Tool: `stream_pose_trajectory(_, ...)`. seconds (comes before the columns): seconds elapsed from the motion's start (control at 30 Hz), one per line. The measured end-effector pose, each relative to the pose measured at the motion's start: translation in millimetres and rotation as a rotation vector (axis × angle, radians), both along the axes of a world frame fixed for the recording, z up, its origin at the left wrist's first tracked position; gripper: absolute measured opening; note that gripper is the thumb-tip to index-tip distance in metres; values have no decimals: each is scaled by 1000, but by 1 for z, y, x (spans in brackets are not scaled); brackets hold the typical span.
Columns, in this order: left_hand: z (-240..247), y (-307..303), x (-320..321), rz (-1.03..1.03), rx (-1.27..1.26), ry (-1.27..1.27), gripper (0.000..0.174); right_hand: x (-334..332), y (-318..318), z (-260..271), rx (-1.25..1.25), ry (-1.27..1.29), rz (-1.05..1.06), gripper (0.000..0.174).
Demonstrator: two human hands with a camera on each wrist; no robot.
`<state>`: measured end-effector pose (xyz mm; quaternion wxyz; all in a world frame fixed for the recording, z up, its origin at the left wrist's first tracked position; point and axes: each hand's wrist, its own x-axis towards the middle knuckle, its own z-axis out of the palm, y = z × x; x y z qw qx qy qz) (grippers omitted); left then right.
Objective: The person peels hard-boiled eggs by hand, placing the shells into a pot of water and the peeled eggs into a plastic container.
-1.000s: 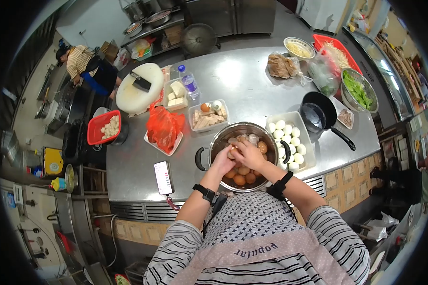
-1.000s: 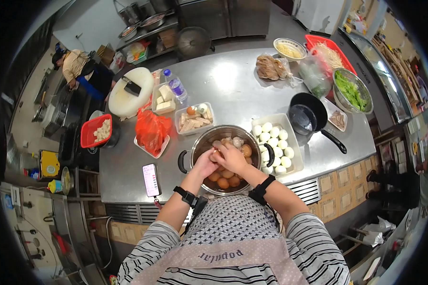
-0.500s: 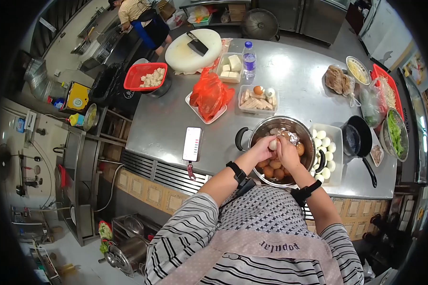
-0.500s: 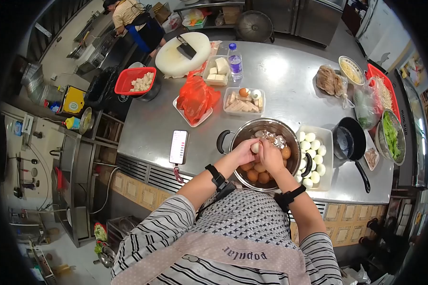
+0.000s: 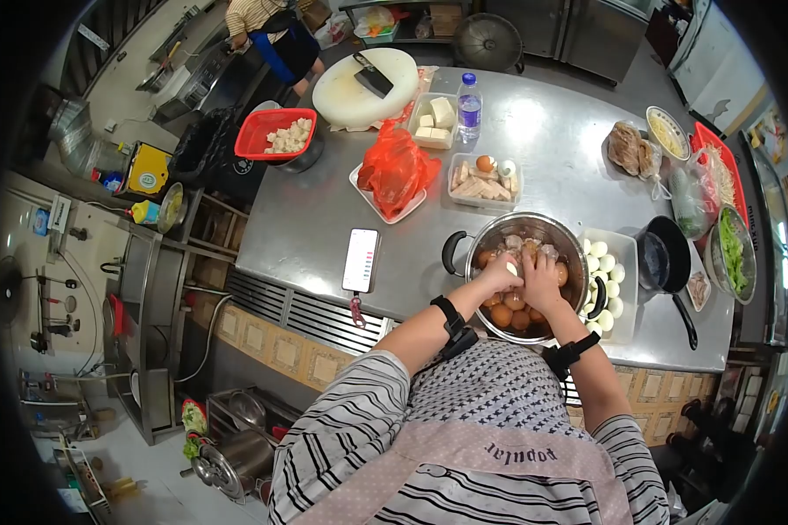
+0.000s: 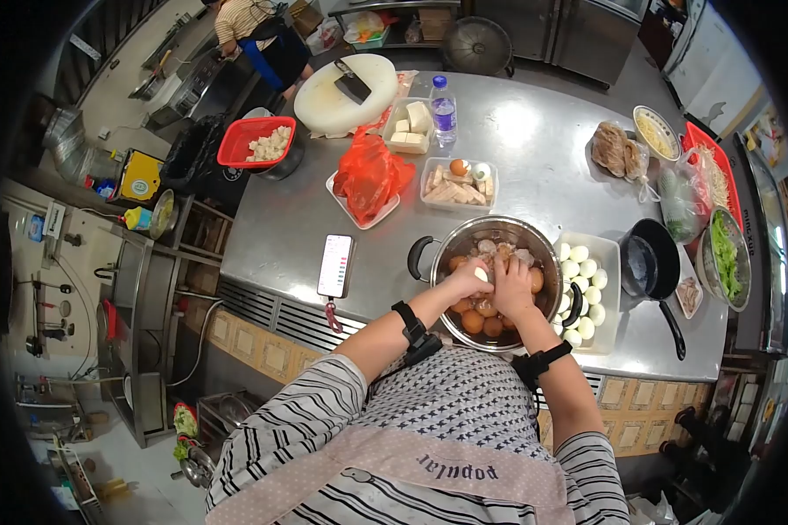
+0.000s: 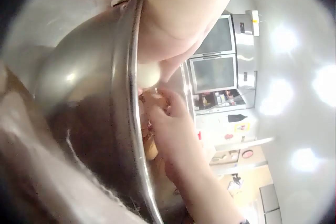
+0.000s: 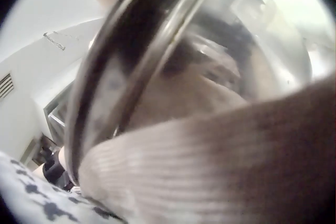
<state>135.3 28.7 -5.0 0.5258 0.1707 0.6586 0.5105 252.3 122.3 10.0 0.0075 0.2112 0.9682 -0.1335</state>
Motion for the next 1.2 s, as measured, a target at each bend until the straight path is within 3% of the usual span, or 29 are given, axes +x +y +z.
stream_pose_trajectory(0.07,12,-2,-2,-133,14,-146,37,2,-8,7,12,-136,84,78)
stream_pose_trajectory(0.1,23,-5,0,-45,28,-148,29,1,-11,15,-102,-108,42,76)
stream_pose_trajectory(0.2,22,-2,-5,112,26,-170,20,-2,-9,28,-60,212,63,76)
stream_pose_trajectory(0.23,23,-4,-6,67,87,-156,17,-3,-11,39,-107,305,74,73)
stream_pose_trajectory(0.33,15,0,-4,-84,13,-29,11,-5,-9,54,-521,346,251,73)
stream_pose_trajectory(0.37,8,0,2,-59,-40,57,13,-3,-12,55,-395,364,264,70)
stream_pose_trajectory(0.47,-6,-8,6,-258,88,629,22,3,-12,64,-399,152,125,59)
stream_pose_trajectory(0.5,-9,-8,9,-325,33,706,23,5,-9,63,-364,107,112,55)
stream_pose_trajectory(0.6,38,-8,13,-585,-126,541,19,14,1,60,-274,17,80,45)
stream_pose_trajectory(0.63,46,-7,14,-548,-181,424,17,16,2,62,-254,19,71,42)
stream_pose_trajectory(0.73,-8,-5,9,-342,7,718,25,28,9,69,-180,164,75,25)
stream_pose_trajectory(0.83,57,-22,18,-343,-208,1163,37,39,17,77,-208,400,66,10)
stream_pose_trajectory(0.93,23,-26,29,-452,-273,1307,44,55,26,92,-141,456,-225,12)
stream_pose_trajectory(1.0,10,-24,31,-466,-270,1352,50,67,39,87,-61,467,-272,15)
stream_pose_trajectory(1.07,-4,-24,29,-478,-237,1352,53,92,70,77,153,514,-419,14)
stream_pose_trajectory(1.13,-14,-23,23,-484,-175,1308,54,125,97,39,189,372,-478,17)
stream_pose_trajectory(1.2,6,-25,23,-534,-198,1180,58,162,119,-13,257,244,-506,19)
